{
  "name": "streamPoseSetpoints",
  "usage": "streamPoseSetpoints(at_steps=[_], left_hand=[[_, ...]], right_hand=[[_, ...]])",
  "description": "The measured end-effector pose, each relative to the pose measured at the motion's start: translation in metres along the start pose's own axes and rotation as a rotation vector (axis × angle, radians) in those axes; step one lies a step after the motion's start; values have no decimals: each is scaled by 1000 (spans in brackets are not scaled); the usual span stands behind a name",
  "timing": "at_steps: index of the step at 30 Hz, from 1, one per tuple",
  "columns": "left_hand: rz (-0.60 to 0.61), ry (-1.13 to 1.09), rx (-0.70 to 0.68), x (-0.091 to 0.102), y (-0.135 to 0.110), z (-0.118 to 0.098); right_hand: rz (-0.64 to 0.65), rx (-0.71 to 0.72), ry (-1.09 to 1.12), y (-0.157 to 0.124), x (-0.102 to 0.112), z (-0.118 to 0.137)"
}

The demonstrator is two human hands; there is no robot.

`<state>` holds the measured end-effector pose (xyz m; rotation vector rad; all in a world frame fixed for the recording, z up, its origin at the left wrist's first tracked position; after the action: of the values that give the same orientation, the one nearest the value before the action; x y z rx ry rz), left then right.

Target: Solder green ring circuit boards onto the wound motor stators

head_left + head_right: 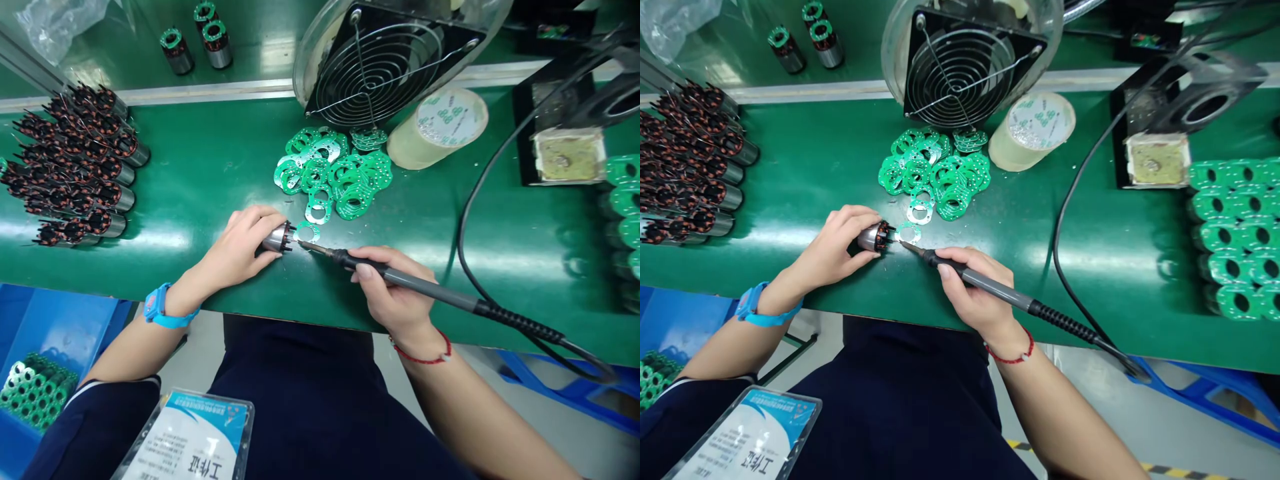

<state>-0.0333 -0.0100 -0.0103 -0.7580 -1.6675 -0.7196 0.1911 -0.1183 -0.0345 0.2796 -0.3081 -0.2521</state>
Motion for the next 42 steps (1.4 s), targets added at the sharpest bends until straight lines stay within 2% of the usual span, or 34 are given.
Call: streamPoseSetpoints(at_steps=[9,11,15,19,24,29,35,42], left_hand=[[-3,31,-9,0,1,-2],[-16,35,-16,0,0,-2],[-23,47,-31,0,0,-1],[-39,76,-53,0,-1,-2],[-60,132,-86,1,-1,-5],[-85,187,-119,2,-1,-7],[-87,199,-120,2,-1,-8],[-102,214,-139,3,-2,-7]], right_hand=[[9,11,23,-3,0,-1],[2,49,23,-1,0,0],[-42,226,29,2,-1,3],[-53,226,-16,5,-3,3],[-11,277,-45,5,-4,8],[-12,263,-87,1,-3,9],[50,293,-114,1,-5,11],[158,451,-163,-3,-13,19]])
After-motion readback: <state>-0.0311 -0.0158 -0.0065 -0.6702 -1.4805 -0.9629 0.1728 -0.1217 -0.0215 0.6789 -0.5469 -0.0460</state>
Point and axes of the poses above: each hand's wrist, its own y-axis towards the middle knuckle, its own x-axis out of the back of the hand, z = x × y, the point moved 2 cm from there along y, towards the middle knuckle, and after that the axes turned 15 degrees about y, right-handed, at the moved point
